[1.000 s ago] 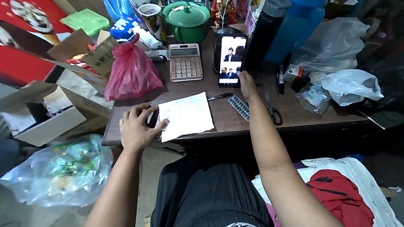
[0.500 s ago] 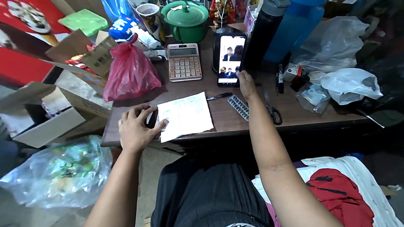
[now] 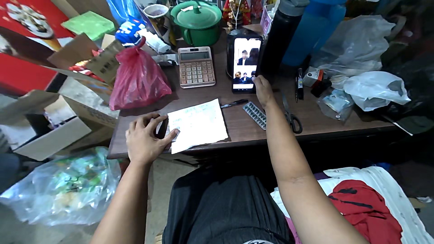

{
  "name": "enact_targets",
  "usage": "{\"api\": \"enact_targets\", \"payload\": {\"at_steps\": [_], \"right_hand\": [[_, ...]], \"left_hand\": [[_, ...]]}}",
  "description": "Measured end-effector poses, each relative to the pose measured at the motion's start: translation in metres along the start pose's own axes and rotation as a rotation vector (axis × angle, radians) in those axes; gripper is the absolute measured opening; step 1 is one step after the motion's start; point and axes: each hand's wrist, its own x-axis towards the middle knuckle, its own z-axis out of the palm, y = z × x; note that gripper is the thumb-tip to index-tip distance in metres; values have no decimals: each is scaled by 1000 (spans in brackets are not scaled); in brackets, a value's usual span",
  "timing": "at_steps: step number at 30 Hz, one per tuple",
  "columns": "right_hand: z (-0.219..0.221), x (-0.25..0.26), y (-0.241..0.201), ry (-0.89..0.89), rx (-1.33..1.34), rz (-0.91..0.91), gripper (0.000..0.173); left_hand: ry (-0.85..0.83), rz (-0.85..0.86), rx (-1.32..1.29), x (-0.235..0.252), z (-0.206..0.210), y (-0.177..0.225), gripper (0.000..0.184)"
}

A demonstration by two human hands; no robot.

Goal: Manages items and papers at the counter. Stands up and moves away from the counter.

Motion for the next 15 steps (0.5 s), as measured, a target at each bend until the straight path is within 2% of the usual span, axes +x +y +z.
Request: {"api": "enact_targets", "payload": {"at_steps": [15], "right_hand": [[-1, 0, -2, -6, -7, 16, 39]], "left_hand": [[2, 6, -7, 0, 0, 0, 72]]}}
